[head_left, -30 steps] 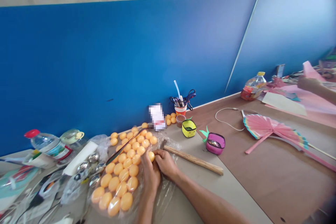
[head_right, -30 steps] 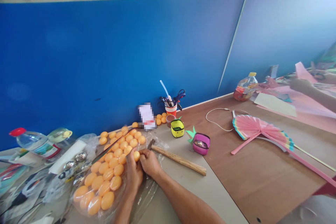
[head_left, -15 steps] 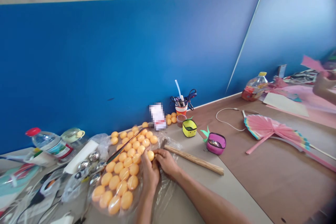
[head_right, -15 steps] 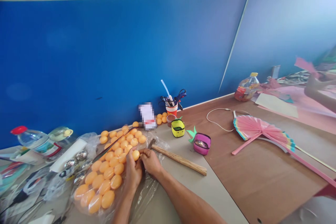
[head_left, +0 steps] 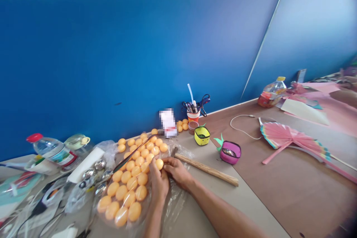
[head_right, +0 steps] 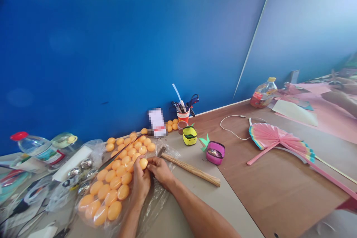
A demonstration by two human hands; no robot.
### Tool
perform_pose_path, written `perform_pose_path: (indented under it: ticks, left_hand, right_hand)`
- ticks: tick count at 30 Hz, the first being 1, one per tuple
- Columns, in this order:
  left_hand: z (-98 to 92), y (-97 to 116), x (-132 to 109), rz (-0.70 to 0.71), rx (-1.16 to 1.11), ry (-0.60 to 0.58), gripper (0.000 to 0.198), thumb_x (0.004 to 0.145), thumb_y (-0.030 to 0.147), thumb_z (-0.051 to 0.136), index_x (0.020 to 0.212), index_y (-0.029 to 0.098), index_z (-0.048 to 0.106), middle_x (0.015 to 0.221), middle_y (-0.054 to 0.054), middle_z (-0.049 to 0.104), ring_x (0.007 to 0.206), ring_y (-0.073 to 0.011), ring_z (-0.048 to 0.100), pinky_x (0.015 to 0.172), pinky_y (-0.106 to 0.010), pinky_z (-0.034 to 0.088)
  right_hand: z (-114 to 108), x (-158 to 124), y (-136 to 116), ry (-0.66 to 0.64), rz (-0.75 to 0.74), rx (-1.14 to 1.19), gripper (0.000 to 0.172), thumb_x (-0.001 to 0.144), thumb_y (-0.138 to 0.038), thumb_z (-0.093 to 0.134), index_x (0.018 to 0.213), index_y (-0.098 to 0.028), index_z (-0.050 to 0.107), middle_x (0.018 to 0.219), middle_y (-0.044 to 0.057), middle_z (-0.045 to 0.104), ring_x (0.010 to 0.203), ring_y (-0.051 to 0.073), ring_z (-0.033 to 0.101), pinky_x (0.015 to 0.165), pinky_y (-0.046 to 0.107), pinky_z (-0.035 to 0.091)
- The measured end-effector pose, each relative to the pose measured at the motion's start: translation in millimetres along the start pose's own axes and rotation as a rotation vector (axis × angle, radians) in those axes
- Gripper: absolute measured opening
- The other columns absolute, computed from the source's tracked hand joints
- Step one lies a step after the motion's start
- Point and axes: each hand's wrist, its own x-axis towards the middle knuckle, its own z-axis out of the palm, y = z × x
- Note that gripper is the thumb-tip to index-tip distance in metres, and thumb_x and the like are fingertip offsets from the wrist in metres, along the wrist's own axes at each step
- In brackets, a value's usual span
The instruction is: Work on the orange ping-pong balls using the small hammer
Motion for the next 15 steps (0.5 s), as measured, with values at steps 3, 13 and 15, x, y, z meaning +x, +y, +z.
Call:
perform_pose_path:
  ticks: [3, 13, 15]
  left_hand:
    - [-0.1, 0.4, -0.1, 0.011, -0.01, -0.006, 0.052, 0.086, 0.015, 0.048, 0.138, 0.017, 0.047, 0.133, -0.018, 0.057, 0.128, -0.0316, 0.054, 0.112, -0.057, 0.041]
    - [0.7, -2.2, 0.9, 0.04, -0.043, -0.015, 0.053, 0.085, 0.014, 0.049, 0.138, 0.017, 0.046, 0.13, -0.017, 0.058, 0.124, -0.0302, 0.057, 0.109, -0.054, 0.045]
    - [0.7, -4.6, 1.2, 0.027, -0.038, -0.018, 0.054, 0.085, 0.015, 0.048, 0.139, 0.016, 0.045, 0.129, -0.017, 0.059, 0.122, -0.0298, 0.058, 0.109, -0.054, 0.045]
  right_hand:
    - [-1.2, 0.9, 1.9, 0.023, 0.009, 0.017, 0.023, 0.065, -0.029, 0.062, 0.083, -0.018, 0.072, 0.078, 0.002, 0.071, 0.081, 0.02, 0.065, 0.085, 0.034, 0.05]
    - [-3.8, 4.5, 4.7, 0.034, 0.077, 0.124, 0.026, 0.06, -0.032, 0.074, 0.08, -0.016, 0.073, 0.075, 0.003, 0.071, 0.075, 0.019, 0.065, 0.081, 0.034, 0.05]
    - [-3.0, 3.8, 3.9, 0.02, 0.081, 0.144, 0.025, 0.06, -0.029, 0.072, 0.081, -0.016, 0.072, 0.074, 0.002, 0.071, 0.073, 0.018, 0.065, 0.08, 0.033, 0.05]
